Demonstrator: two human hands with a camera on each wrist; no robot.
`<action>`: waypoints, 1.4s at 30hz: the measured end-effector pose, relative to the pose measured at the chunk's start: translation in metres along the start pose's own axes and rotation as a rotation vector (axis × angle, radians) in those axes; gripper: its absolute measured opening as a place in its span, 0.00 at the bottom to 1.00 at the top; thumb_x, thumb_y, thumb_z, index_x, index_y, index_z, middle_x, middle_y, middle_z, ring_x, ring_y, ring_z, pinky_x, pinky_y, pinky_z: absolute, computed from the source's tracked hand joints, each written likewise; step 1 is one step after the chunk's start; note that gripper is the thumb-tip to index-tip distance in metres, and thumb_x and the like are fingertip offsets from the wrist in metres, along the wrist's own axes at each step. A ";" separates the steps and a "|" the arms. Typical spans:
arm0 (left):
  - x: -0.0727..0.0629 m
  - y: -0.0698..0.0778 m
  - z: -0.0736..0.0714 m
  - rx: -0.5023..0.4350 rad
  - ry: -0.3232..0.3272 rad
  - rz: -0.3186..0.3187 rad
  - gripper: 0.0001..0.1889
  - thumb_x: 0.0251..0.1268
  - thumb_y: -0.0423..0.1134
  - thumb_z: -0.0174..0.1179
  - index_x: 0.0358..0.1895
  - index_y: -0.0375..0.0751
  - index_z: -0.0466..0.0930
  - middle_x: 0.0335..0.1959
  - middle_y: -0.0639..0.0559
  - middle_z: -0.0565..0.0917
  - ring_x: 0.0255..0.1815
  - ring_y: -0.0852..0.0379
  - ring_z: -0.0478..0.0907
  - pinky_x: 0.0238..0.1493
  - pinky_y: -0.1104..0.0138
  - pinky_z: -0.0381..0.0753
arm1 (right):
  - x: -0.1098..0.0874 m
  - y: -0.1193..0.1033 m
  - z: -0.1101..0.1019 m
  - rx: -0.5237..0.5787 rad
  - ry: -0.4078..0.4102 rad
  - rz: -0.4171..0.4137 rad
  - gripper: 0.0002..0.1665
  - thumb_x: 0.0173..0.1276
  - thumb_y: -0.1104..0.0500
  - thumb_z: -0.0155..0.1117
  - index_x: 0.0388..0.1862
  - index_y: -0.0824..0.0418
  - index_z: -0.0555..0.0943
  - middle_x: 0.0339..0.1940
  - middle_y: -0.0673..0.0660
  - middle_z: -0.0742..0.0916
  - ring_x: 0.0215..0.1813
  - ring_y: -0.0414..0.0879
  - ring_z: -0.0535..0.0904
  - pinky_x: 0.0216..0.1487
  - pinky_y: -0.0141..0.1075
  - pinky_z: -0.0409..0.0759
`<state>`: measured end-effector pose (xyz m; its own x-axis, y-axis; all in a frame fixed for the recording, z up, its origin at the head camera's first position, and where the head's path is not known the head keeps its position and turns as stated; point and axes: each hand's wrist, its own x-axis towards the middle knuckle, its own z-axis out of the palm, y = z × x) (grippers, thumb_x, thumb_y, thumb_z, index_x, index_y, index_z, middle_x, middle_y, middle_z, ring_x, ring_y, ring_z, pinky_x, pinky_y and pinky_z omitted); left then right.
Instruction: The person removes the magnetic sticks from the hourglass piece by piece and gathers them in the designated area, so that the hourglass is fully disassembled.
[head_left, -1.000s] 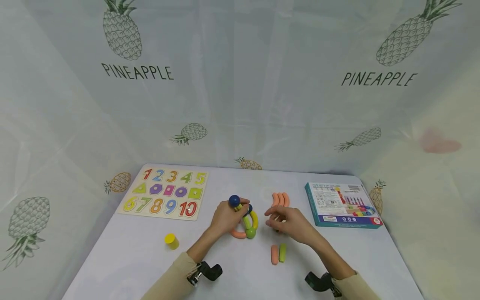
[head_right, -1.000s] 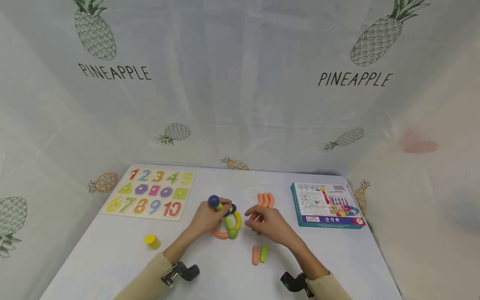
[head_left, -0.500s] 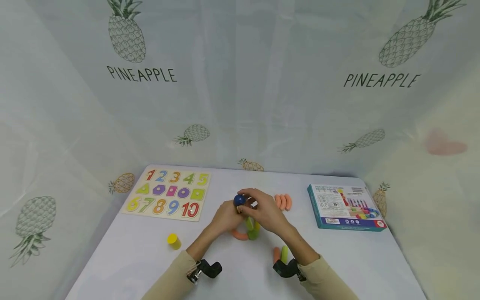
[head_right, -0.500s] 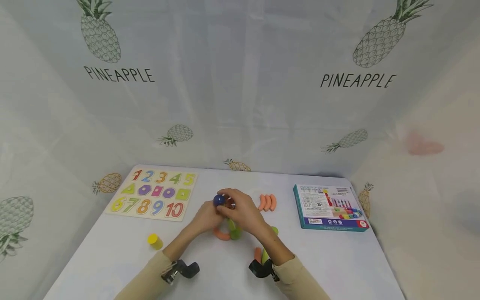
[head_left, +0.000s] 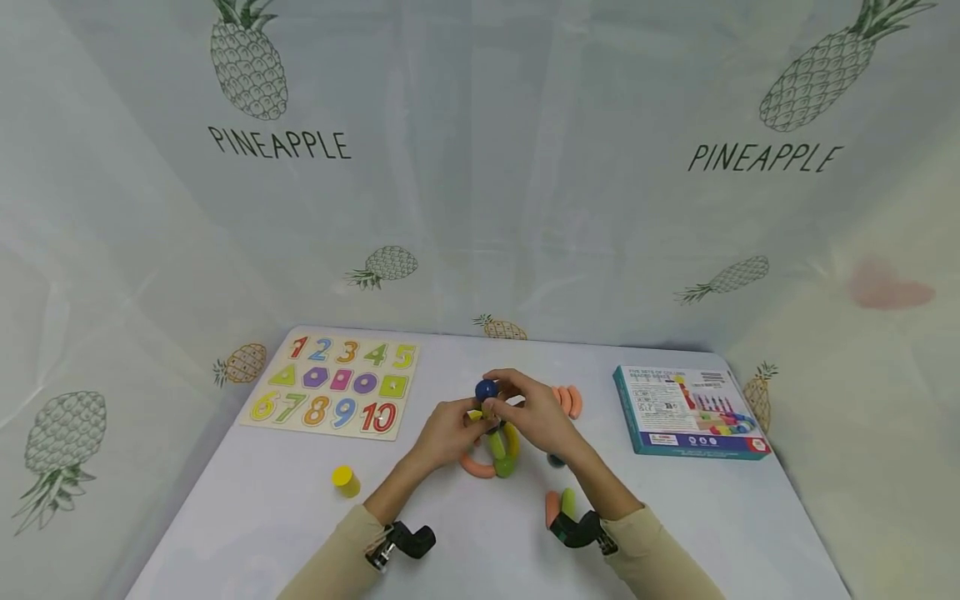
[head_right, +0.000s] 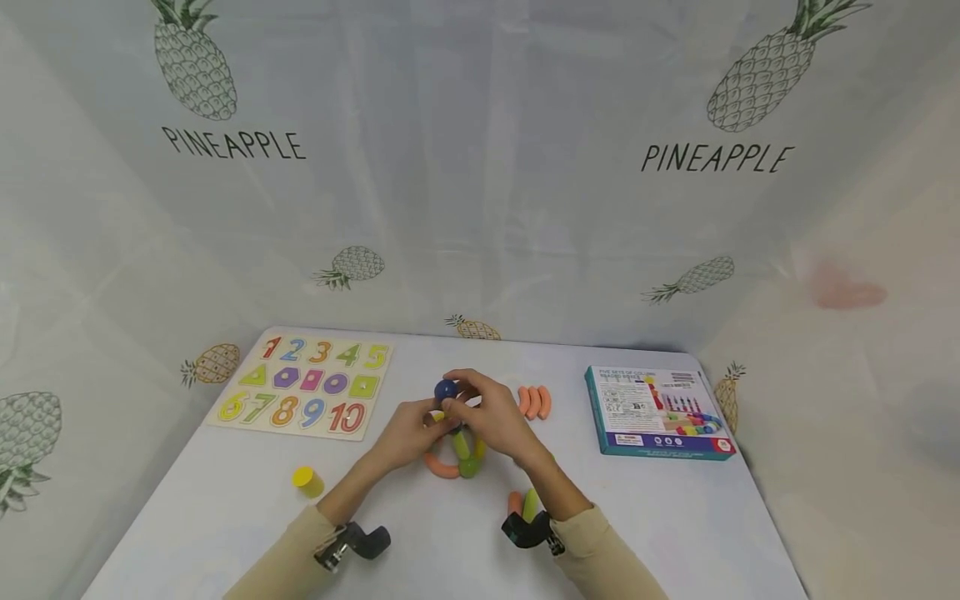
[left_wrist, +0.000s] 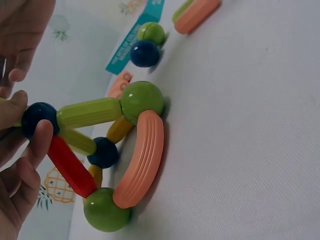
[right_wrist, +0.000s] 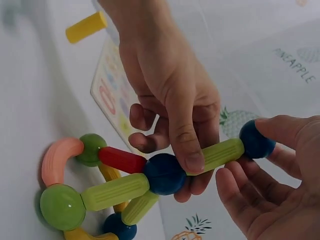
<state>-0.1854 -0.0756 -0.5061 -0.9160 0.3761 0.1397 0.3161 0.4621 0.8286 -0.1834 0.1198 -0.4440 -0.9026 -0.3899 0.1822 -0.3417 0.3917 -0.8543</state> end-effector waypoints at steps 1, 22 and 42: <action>0.000 0.001 0.000 0.007 0.001 -0.008 0.16 0.70 0.48 0.65 0.52 0.42 0.83 0.18 0.51 0.83 0.12 0.65 0.71 0.13 0.72 0.62 | 0.000 0.000 0.000 0.014 -0.005 0.011 0.24 0.71 0.52 0.68 0.64 0.52 0.78 0.44 0.54 0.85 0.48 0.49 0.83 0.41 0.36 0.83; 0.001 0.001 0.002 0.102 0.050 -0.041 0.09 0.70 0.47 0.65 0.48 0.51 0.83 0.25 0.52 0.84 0.17 0.65 0.75 0.15 0.71 0.68 | -0.022 0.025 -0.055 0.103 0.012 0.135 0.24 0.74 0.45 0.62 0.64 0.53 0.77 0.46 0.57 0.85 0.44 0.56 0.83 0.41 0.38 0.84; -0.001 -0.003 -0.003 0.126 0.062 -0.028 0.16 0.68 0.49 0.66 0.55 0.51 0.83 0.30 0.56 0.82 0.16 0.66 0.72 0.16 0.71 0.67 | -0.112 0.111 -0.107 -0.259 -0.192 0.427 0.23 0.68 0.50 0.69 0.58 0.59 0.82 0.38 0.54 0.85 0.38 0.47 0.79 0.36 0.40 0.78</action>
<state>-0.1860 -0.0798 -0.5074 -0.9372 0.3130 0.1540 0.3151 0.5706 0.7583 -0.1481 0.2957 -0.5069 -0.9195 -0.2869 -0.2687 -0.0297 0.7323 -0.6803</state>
